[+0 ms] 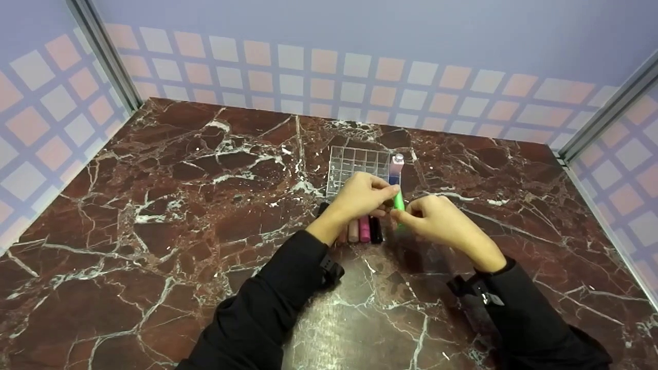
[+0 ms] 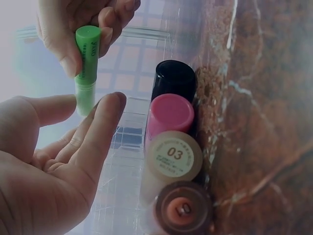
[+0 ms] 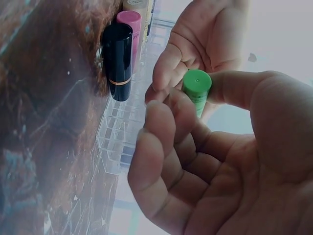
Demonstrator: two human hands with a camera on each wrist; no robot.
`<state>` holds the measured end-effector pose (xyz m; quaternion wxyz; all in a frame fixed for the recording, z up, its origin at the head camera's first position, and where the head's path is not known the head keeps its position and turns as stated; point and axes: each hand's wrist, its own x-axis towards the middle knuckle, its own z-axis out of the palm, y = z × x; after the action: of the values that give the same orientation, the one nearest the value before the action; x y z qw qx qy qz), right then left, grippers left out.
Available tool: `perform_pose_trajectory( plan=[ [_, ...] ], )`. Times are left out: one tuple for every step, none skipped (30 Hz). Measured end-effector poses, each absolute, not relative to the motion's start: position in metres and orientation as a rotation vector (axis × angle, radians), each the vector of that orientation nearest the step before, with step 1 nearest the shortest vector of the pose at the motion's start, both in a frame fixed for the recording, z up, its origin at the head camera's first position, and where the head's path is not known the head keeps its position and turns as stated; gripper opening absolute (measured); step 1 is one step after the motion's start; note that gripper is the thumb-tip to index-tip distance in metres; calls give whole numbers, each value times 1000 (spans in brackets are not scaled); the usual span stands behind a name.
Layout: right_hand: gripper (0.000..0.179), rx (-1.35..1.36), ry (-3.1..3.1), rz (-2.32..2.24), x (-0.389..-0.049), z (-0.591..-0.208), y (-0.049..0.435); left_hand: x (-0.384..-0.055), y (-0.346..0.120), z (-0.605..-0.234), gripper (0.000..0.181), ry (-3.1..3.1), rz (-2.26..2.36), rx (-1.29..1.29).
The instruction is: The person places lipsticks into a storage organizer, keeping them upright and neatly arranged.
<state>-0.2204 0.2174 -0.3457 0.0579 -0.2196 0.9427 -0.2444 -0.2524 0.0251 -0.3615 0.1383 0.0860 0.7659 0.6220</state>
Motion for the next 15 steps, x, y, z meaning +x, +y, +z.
perform_pose_trajectory(
  plan=[
    [43,-671,2864,-742,-221,-346,217,-253,25,-362,26,2190,1816,245],
    [43,-675,2871,-742,-221,-346,217,-253,25,-362,26,2167,1832,242],
    [43,-679,2878,-744,-221,-346,217,-254,25,-362,25,2142,1849,238],
    [42,-682,2879,-748,-221,-346,216,-254,25,-362,25,2118,1866,233],
    [42,-689,2883,-750,-221,-347,216,-255,25,-363,25,2095,1880,231],
    [43,-698,2888,-751,-221,-347,216,-255,24,-363,24,2077,1891,227],
    [43,-706,2893,-753,-221,-347,216,-256,24,-364,24,2058,1902,222],
    [43,-713,2895,-756,-221,-347,216,-256,24,-364,23,2042,1913,215],
    [43,-720,2897,-759,-221,-347,216,-256,25,-365,23,2028,1921,208],
    [43,-723,2898,-760,-221,-347,216,-257,25,-365,23,2017,1929,205],
    [43,-726,2900,-759,-221,-347,216,-257,25,-366,23,2009,1936,202],
    [43,-723,2900,-762,-221,-348,216,-256,25,-366,22,2000,1945,196],
    [43,-716,2895,-765,-221,-348,216,-256,25,-367,22,1990,1954,191],
    [43,-708,2890,-768,-221,-348,216,-256,26,-367,22,1983,1963,186],
    [43,-698,2886,-770,-221,-348,216,-256,26,-368,22,1976,1971,182]
  ],
)
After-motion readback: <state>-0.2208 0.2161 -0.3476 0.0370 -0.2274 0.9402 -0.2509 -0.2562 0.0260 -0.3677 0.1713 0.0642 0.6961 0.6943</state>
